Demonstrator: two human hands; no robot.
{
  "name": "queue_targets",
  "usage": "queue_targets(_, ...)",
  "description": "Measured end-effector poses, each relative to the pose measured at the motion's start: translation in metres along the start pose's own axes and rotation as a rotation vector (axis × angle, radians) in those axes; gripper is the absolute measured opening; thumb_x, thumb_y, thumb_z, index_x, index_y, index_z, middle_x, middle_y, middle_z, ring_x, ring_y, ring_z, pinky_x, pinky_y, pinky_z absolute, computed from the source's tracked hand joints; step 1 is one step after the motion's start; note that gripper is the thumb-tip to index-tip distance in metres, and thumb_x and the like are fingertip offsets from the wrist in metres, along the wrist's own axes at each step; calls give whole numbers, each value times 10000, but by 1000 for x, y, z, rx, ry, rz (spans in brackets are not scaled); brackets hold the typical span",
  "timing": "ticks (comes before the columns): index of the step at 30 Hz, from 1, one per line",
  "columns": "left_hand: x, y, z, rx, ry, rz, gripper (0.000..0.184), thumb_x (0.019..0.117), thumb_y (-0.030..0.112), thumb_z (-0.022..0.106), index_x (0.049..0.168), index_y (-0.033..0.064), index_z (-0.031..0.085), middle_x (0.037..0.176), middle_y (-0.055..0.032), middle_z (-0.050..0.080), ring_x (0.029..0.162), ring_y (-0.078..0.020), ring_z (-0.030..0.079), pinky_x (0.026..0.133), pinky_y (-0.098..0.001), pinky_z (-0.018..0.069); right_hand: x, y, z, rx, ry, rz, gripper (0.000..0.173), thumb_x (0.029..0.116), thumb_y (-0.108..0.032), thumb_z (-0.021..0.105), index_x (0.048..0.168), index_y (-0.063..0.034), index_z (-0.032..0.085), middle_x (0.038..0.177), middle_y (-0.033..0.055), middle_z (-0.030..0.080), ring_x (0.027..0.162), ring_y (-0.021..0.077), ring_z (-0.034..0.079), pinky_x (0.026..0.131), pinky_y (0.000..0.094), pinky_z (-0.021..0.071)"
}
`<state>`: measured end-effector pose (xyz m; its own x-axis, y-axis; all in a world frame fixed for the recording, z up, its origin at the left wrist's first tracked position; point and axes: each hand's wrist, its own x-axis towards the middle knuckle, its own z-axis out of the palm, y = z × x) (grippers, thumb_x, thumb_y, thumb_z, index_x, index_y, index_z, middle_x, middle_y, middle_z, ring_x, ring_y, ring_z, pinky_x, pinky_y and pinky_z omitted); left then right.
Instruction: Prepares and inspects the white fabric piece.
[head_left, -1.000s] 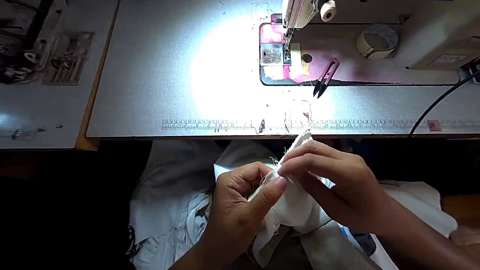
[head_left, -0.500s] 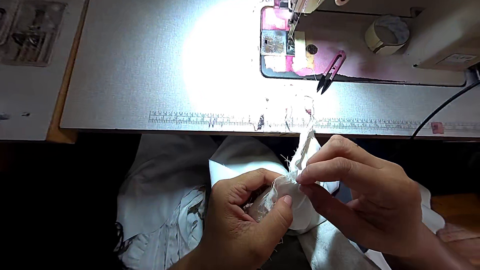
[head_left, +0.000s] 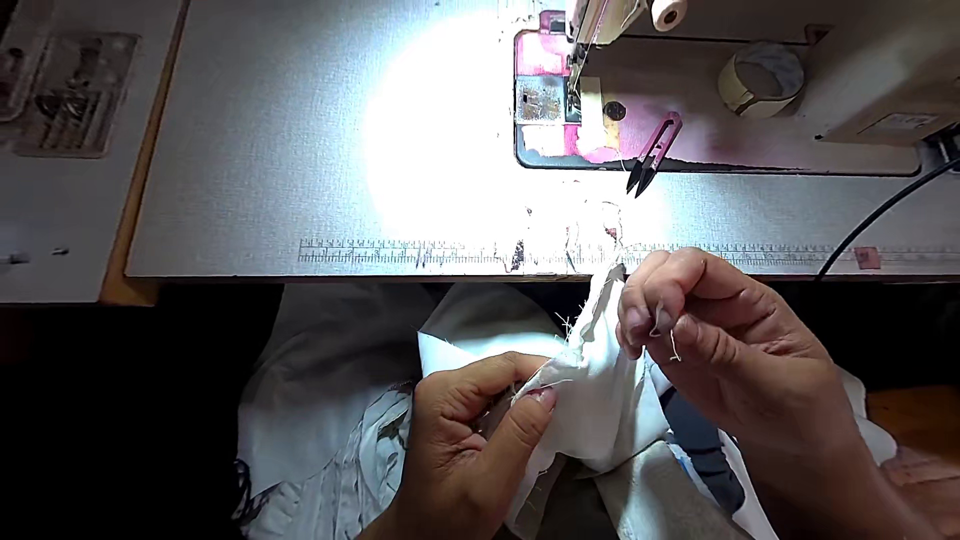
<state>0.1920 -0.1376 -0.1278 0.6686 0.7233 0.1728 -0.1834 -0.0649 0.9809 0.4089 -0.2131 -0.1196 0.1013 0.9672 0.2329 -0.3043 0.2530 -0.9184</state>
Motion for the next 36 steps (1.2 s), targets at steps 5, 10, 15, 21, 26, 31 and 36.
queue_targets(5,1,3,4,52,12,30,152,1012,169,617,973,75,731,879,77,728,805,43,667,715,-122,553,-3,-2,20,-491,14,-156,172,1044,-208,584,1047,-45,636,975,-2,648,924,41,628,821,212,553)
queue_targets(10,-2,2,6,127,57,73,168,1016,107,604,919,47,727,826,63,711,752,52,640,675,-105,528,-1,4,25,-402,20,-147,48,973,-70,649,995,-30,666,965,7,630,917,42,611,809,189,543)
queue_targets(15,-8,2,-1,164,58,114,172,1031,118,586,973,48,732,906,42,740,835,27,677,746,-133,560,-2,7,16,-26,14,-68,59,1012,-127,609,1034,-118,663,966,-43,602,950,26,592,862,197,517)
queue_targets(21,-9,0,-2,147,26,120,168,1035,131,585,1002,61,733,934,50,742,864,28,678,777,-137,559,-2,-4,22,-230,-32,-192,212,1100,-181,451,1019,-57,603,863,-4,652,855,55,659,808,236,570)
queue_targets(26,-12,3,-2,146,26,125,166,1038,139,585,1013,56,727,937,45,741,867,26,677,778,-138,560,-1,-7,14,-479,-5,-244,389,948,-400,729,1165,-93,628,960,-68,632,861,-32,579,755,137,505)
queue_targets(31,-12,2,-2,141,7,136,162,1041,144,586,1031,61,724,958,47,744,893,27,679,795,-135,557,-7,8,24,-486,-87,-275,127,973,-111,696,1020,6,710,978,49,645,949,35,631,834,167,556)
queue_targets(36,-12,3,-4,137,-18,141,161,1042,144,584,1058,71,726,984,51,744,911,32,676,812,-135,553,-3,8,23,-235,-131,-229,118,1022,-104,605,989,-8,664,981,23,651,980,27,602,866,174,505)
